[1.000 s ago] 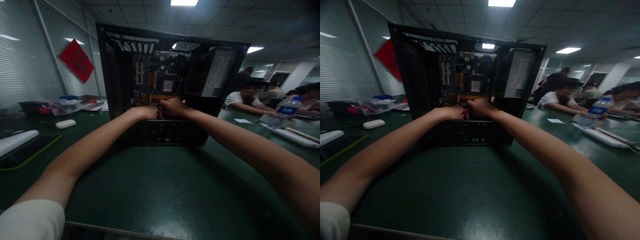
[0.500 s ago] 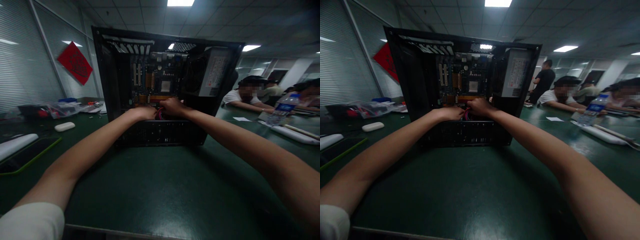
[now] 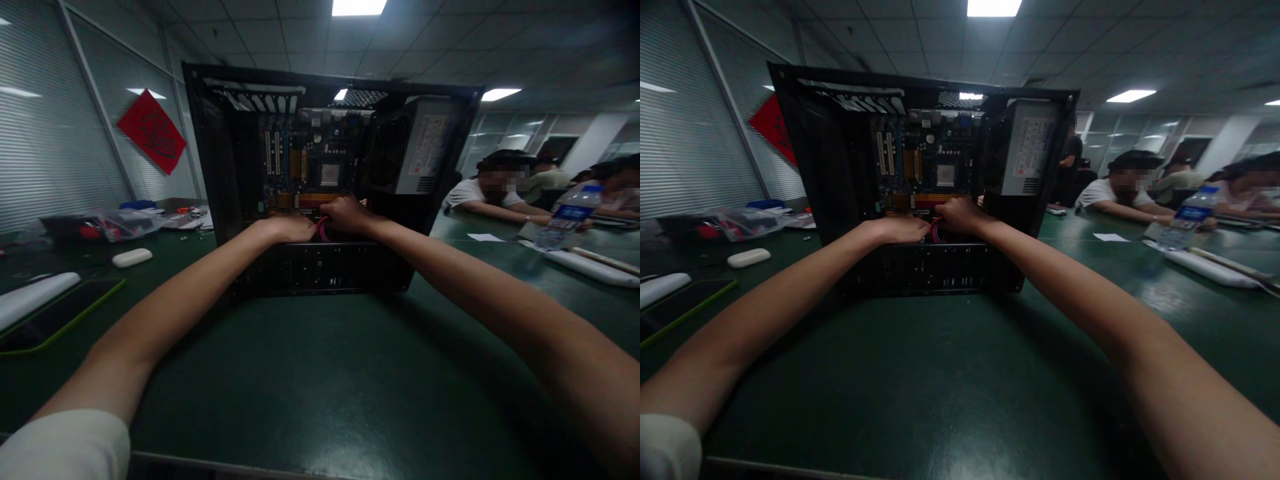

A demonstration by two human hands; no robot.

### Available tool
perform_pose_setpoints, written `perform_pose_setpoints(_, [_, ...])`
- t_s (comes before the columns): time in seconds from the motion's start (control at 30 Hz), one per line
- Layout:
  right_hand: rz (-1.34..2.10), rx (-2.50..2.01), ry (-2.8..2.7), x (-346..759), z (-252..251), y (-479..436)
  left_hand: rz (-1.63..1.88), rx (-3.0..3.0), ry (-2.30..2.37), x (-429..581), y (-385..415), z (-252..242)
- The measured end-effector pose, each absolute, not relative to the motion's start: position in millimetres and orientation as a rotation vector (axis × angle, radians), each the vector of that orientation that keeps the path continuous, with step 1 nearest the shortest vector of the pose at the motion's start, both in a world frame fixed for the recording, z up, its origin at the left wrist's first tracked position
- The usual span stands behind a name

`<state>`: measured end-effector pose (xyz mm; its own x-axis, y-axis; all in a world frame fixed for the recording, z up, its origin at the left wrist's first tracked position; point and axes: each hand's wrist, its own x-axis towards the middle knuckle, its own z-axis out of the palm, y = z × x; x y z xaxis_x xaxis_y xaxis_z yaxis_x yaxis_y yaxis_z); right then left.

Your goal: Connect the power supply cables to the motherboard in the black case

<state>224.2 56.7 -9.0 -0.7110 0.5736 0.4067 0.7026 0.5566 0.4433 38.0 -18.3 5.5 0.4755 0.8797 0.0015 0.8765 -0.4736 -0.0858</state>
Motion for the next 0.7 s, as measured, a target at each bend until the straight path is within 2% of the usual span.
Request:
perform_pose_setpoints(0.2, [-0.903,-0.968,-2.659,234,-4,46,0.076,-2.578,-1.666,43,-25,6])
perform_pose_setpoints(0.43, [-1.052,-0.505,-2.661,244,-6,38,0.029,-2.570,-1.625,42,-21,2])
perform_pose_setpoints(0.7, [-0.943,-0.753,-2.609,242,-7,30,0.020,-2.571,-1.646,42,-21,1])
